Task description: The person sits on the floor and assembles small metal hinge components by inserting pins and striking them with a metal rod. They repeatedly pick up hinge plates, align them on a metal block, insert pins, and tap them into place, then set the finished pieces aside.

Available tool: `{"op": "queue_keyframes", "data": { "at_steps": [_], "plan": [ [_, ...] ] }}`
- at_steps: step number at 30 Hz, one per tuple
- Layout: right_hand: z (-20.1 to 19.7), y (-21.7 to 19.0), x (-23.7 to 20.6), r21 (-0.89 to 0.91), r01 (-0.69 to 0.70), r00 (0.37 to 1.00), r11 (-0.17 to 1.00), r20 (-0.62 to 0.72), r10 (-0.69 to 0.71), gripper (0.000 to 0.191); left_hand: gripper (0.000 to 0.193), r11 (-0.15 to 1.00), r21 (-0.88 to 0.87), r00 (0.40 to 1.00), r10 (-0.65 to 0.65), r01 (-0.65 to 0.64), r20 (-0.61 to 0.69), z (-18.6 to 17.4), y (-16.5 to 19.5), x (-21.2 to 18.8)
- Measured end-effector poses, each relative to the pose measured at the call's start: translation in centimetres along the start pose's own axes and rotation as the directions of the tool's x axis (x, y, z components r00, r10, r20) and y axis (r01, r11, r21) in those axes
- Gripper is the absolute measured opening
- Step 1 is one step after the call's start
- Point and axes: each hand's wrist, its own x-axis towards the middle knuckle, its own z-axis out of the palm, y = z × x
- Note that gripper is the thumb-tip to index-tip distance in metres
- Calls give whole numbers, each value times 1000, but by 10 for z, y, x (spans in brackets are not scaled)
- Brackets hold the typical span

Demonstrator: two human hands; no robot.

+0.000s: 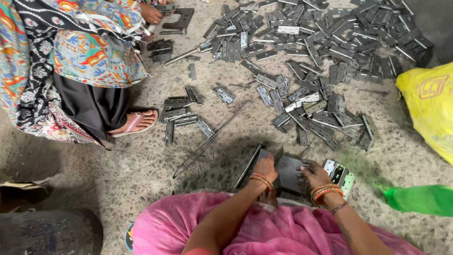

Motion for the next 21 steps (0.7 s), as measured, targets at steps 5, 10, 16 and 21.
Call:
{"op": "queue_keyframes", "data": {
  "at_steps": [5, 10, 16, 21],
  "plan": [
    [6, -5, 3, -226, 90, 980, 970, -154, -127, 64, 35, 991, -91, 991, 110, -103, 74, 20, 26, -12],
    [11, -7, 4, -193, 6, 948, 981, -311, -67, 70, 42, 954, -21, 954, 300, -300, 21, 36, 33, -24],
    [1, -18, -2, -66, 113, 937, 991, -324, -128, 70, 33, 956, -271, 982, 146, -109, 119, 28, 14, -13],
    [-4, -19, -1, 352, 168, 978, 921, -174, -112, 70, 30, 517, -814, 938, 55, 266, 342, 9, 8, 0]
  ]
}}
